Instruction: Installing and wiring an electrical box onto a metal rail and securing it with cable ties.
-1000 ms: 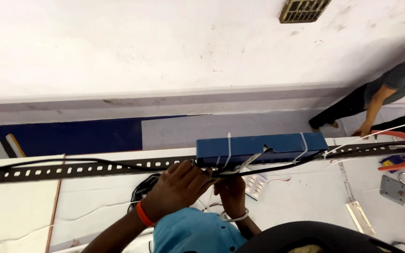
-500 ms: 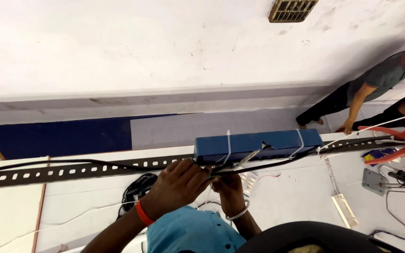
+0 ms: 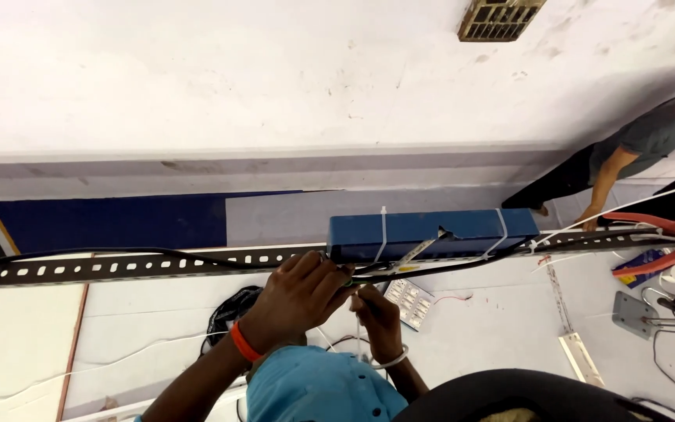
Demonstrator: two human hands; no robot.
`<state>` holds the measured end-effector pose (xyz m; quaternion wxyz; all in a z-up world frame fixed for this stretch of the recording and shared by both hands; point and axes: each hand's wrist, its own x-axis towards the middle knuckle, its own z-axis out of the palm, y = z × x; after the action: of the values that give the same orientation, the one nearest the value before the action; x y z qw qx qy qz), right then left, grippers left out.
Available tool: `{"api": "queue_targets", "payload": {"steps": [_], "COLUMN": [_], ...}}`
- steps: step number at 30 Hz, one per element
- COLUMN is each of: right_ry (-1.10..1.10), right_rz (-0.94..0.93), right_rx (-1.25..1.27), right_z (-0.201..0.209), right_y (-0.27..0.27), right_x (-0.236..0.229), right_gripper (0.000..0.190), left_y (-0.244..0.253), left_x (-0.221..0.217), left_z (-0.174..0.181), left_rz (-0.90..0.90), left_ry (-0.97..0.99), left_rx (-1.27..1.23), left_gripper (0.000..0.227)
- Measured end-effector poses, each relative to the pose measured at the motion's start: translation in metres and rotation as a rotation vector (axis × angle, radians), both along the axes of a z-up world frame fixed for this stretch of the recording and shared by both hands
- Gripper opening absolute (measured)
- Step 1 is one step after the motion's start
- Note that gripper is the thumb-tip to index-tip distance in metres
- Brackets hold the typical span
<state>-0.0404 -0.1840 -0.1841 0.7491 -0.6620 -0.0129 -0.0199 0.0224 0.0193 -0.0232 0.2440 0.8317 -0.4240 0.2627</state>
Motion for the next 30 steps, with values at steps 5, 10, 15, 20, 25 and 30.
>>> {"api": "queue_targets", "payload": {"steps": [5, 10, 15, 20, 25, 30], "right_ry": [0.235, 0.116, -0.001, -0.126, -0.165, -0.119], "right_rz": [-0.057, -0.045, -0.072, -0.012, 0.048, 0.026], "right_rx": [-0.022, 0.106, -0.115, -0.239, -0.251, -0.23], "right_z": [-0.021, -0.028, -0.016, 0.01, 0.029, 0.041], "right_y": [-0.018, -0.028, -0.019, -0.006, 0.001, 0.005], "right_x": [-0.018, -0.029, -0.026, -0.022, -0.011, -0.006], "right_gripper": [0.029, 0.025, 0.024, 0.022, 0.018, 0.018], "left_y": [0.0, 0.0, -0.001, -0.003, -0.004, -0.005], "left_x": [0.0, 0.0, 0.005, 0.006, 0.005, 0.003], "left_z": [-0.001, 0.014, 0.007, 0.009, 0.006, 0.006], "left_rz": [-0.003, -0.026, -0.046, -0.029, -0.009, -0.002], "left_ry": [0.0, 0.058, 0.083, 0.067, 0.022, 0.025], "left_rx": [0.036, 0.04, 0.064, 0.112, 0.098, 0.092], "left_gripper": [0.026, 0.023, 0.025, 0.029, 0.033, 0.032]}}
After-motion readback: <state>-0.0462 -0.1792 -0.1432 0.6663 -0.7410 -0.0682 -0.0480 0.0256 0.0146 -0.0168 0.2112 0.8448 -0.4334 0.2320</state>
